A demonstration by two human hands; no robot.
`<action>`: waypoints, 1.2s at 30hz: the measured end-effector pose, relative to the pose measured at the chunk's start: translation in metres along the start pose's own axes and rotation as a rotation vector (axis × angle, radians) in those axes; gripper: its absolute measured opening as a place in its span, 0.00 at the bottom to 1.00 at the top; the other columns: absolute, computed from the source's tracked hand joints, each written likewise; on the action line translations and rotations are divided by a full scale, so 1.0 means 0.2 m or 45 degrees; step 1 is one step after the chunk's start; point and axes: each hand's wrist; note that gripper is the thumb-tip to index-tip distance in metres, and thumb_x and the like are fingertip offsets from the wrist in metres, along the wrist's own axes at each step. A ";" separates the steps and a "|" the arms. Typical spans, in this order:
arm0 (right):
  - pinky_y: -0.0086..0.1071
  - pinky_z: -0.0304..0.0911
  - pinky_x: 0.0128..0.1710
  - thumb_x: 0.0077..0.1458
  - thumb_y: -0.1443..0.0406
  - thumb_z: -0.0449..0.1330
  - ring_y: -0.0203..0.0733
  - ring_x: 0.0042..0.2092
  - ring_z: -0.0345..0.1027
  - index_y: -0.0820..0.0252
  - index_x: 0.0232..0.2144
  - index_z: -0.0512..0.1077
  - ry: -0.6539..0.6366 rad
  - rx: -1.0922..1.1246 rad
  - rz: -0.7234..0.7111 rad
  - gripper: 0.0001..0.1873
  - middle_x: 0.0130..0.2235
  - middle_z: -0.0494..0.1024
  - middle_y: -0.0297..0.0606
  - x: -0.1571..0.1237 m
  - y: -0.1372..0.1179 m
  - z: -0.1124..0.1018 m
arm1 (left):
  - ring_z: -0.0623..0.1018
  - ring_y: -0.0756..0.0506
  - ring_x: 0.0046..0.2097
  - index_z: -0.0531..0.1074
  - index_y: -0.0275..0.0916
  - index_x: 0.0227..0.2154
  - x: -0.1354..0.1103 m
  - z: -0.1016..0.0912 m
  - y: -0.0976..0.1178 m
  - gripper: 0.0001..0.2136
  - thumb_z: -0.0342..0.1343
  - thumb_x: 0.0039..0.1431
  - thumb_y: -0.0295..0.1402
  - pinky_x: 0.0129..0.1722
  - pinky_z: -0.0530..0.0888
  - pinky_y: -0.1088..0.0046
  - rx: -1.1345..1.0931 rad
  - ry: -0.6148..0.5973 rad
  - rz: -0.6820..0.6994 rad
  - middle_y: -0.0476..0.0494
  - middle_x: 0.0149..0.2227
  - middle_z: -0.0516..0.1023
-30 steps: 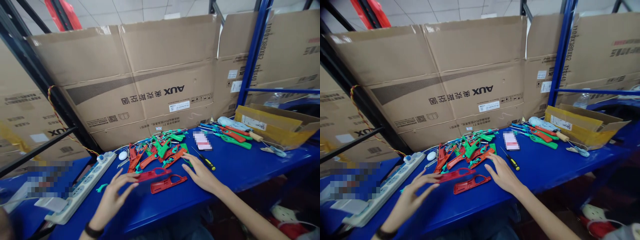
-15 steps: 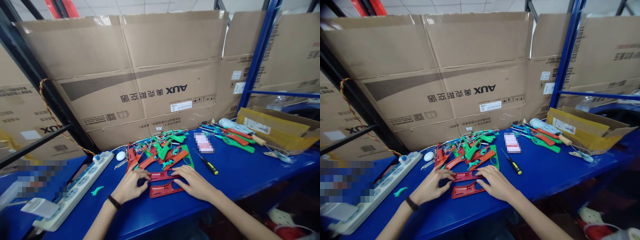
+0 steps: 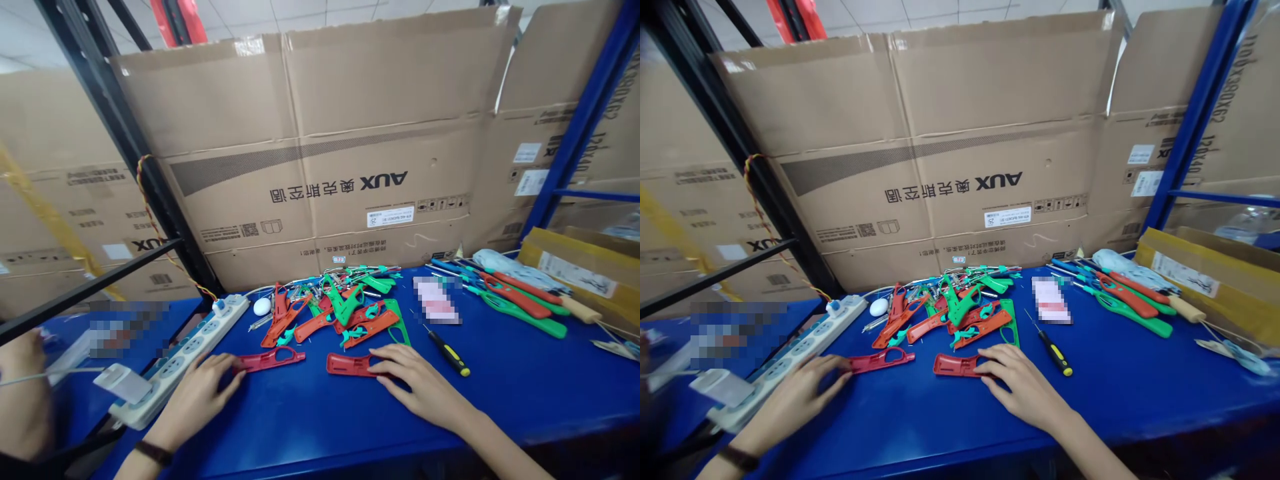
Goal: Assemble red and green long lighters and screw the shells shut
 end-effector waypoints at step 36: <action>0.40 0.58 0.54 0.54 0.64 0.59 0.43 0.52 0.64 0.50 0.37 0.77 0.080 0.207 -0.054 0.10 0.50 0.76 0.32 -0.02 0.00 0.01 | 0.78 0.42 0.41 0.70 0.37 0.50 0.47 0.04 0.26 0.21 0.39 0.61 0.38 0.41 0.74 0.67 -0.340 0.185 -0.094 0.41 0.41 0.79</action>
Point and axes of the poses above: each hand's wrist, its own x-axis towards the middle knuckle, its own z-axis out of the palm, y = z × x
